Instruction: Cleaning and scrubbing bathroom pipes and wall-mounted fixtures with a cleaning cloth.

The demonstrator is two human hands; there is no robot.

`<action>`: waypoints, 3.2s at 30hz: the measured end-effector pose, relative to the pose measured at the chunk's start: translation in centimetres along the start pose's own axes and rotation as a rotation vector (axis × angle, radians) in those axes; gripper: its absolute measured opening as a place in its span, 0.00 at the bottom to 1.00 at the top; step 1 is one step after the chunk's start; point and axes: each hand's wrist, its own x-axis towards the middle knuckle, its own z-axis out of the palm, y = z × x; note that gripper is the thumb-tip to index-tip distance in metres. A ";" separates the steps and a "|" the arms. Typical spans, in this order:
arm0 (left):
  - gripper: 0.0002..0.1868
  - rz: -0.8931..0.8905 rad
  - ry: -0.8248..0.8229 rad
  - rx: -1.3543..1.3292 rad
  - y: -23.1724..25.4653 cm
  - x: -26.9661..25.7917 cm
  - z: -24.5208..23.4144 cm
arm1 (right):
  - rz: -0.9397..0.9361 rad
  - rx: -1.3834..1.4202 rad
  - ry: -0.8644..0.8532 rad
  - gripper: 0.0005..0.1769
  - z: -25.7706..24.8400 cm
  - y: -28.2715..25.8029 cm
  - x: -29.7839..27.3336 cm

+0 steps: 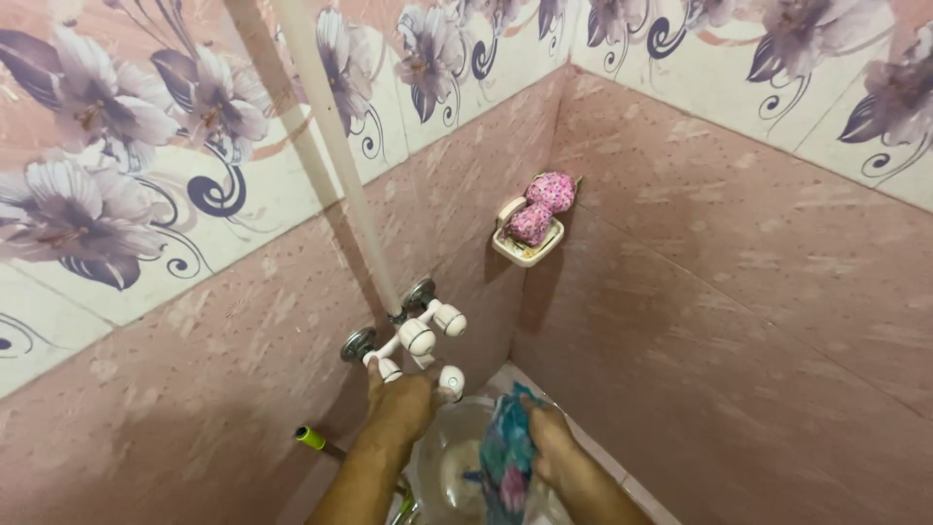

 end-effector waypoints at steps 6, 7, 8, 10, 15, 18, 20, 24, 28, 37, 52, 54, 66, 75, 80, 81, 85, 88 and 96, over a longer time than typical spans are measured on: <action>0.24 -0.122 -0.146 0.040 4.9 -2.1 -5.3 | -0.348 -0.133 -0.333 0.26 6.8 3.1 -1.5; 0.24 -0.121 -0.145 0.042 5.0 -2.2 -5.6 | -0.349 -0.131 -0.334 0.26 6.4 4.0 -0.2; 0.23 -0.137 -0.154 0.024 5.2 -2.2 -5.8 | -0.677 -0.488 -0.236 0.29 5.9 4.8 1.1; 0.23 -0.154 -0.160 0.007 5.3 -2.0 -5.9 | -1.001 -0.847 -0.121 0.32 5.8 5.3 3.4; 0.29 -0.136 -0.163 0.038 4.4 -1.3 -4.7 | -0.742 -0.845 -0.605 0.28 8.0 1.2 5.8; 0.26 -0.159 -0.218 0.125 5.7 -1.7 -6.6 | -0.952 -0.688 -0.305 0.22 7.3 5.7 8.6; 0.26 -0.147 -0.198 0.066 4.5 -1.1 -4.9 | -1.171 -0.687 -0.110 0.27 7.9 8.6 5.7; 0.26 -0.144 -0.205 0.102 4.8 -1.4 -5.4 | -0.521 0.521 -0.541 0.25 8.2 11.4 16.2; 0.26 -0.158 -0.201 0.058 4.0 -0.6 -4.6 | -0.622 -0.629 -0.703 0.20 6.9 2.8 13.4; 0.24 -0.129 -0.179 0.001 3.9 -0.8 -4.5 | -0.810 -0.388 -0.065 0.13 9.0 7.6 9.2; 0.22 -0.116 -0.188 0.044 3.7 -0.6 -4.7 | -0.948 -0.614 0.039 0.12 7.8 5.5 11.5; 0.23 -0.111 -0.164 0.023 3.2 -0.6 -3.9 | -0.708 -0.911 -0.791 0.16 6.0 1.7 12.9; 0.24 -0.145 -0.214 0.081 4.0 -1.3 -5.8 | -0.028 0.292 0.036 0.24 4.8 3.8 -0.9; 0.28 -0.108 -0.092 -0.041 2.4 -0.1 -2.4 | -0.861 -0.798 -0.358 0.25 7.1 4.8 12.7; 0.21 -0.165 -0.181 -0.004 4.9 -2.1 -6.3 | -0.870 -0.887 -0.193 0.27 7.1 6.2 6.5; 0.20 -0.159 -0.188 -0.013 5.1 -2.2 -6.7 | -0.903 -0.948 0.009 0.31 7.5 6.6 3.6; 0.22 -0.143 -0.148 -0.048 3.8 -1.1 -5.1 | -0.973 -0.729 -0.011 0.43 8.6 6.1 3.9; 0.24 -0.121 -0.139 0.035 3.8 -1.0 -5.1 | -0.987 -0.628 -0.302 0.35 7.4 4.7 7.8; 0.22 -0.132 -0.170 0.010 4.3 -1.2 -6.6 | -0.828 -1.188 -0.211 0.29 5.7 1.0 3.5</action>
